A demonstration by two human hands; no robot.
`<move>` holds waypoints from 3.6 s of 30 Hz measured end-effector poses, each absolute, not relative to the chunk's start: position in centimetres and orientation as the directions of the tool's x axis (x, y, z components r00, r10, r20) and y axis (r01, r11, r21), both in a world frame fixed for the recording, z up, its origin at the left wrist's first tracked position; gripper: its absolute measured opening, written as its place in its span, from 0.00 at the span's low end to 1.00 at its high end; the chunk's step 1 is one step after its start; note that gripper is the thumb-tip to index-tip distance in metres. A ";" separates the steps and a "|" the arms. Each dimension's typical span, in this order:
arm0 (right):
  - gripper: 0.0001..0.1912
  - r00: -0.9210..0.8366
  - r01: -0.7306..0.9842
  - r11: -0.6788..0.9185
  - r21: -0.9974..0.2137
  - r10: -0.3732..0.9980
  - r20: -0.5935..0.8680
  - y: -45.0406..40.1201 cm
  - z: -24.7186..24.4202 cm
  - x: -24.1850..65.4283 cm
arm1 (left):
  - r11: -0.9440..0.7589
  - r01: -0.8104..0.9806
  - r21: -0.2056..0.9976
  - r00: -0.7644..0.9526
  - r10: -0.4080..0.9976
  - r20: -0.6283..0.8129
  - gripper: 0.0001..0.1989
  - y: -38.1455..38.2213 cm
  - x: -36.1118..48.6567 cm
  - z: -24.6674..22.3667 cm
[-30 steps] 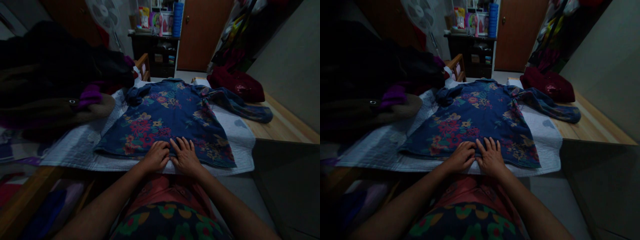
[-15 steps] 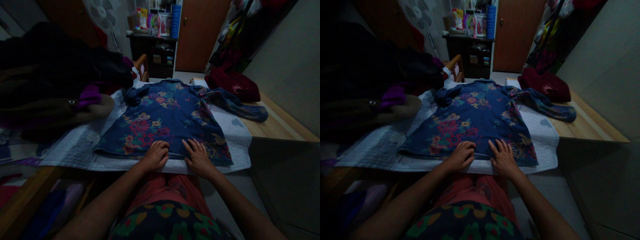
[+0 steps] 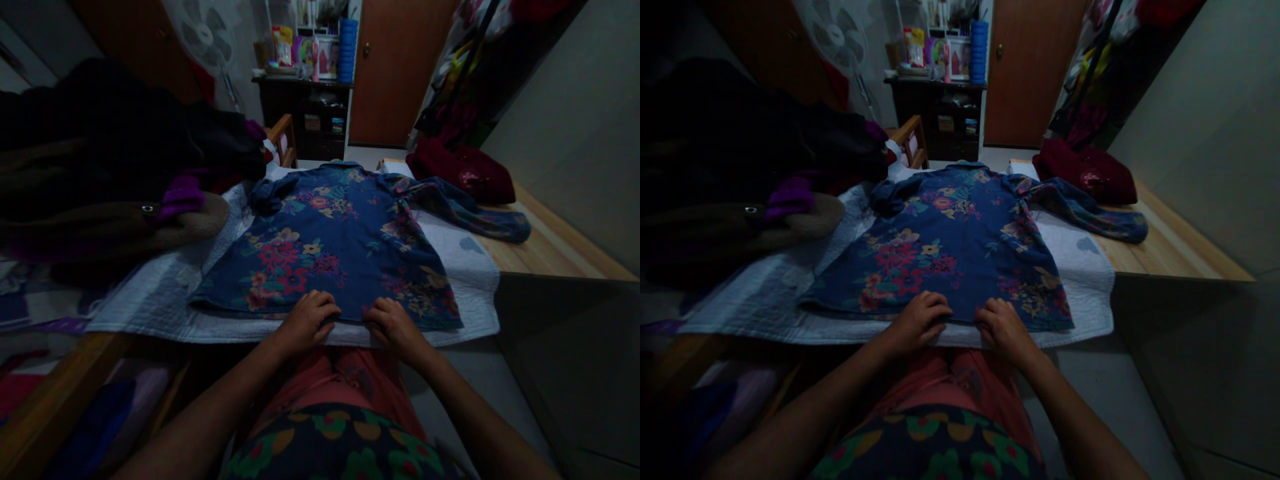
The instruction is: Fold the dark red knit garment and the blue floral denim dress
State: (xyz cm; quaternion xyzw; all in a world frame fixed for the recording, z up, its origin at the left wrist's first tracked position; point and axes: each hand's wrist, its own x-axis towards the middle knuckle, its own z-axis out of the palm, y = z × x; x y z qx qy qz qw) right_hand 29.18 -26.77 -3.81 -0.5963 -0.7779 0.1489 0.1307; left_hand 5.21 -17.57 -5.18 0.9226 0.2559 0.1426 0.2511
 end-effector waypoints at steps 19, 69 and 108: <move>0.27 -0.246 0.936 0.250 -0.247 0.968 0.046 -23.2 -5.8 28.0 | -0.745 0.440 0.502 0.815 0.566 0.126 0.11 -16.8 2.2 -4.4; 0.22 0.244 0.938 -0.188 -0.291 0.955 0.167 6.8 -7.2 33.3 | -0.466 0.881 0.080 0.465 0.885 0.026 0.34 8.1 6.4 -7.4; 0.33 0.365 0.898 -0.376 -0.226 0.926 -0.093 6.5 -6.3 33.2 | -0.115 0.992 0.058 0.116 0.993 -0.007 0.36 11.6 3.6 -7.6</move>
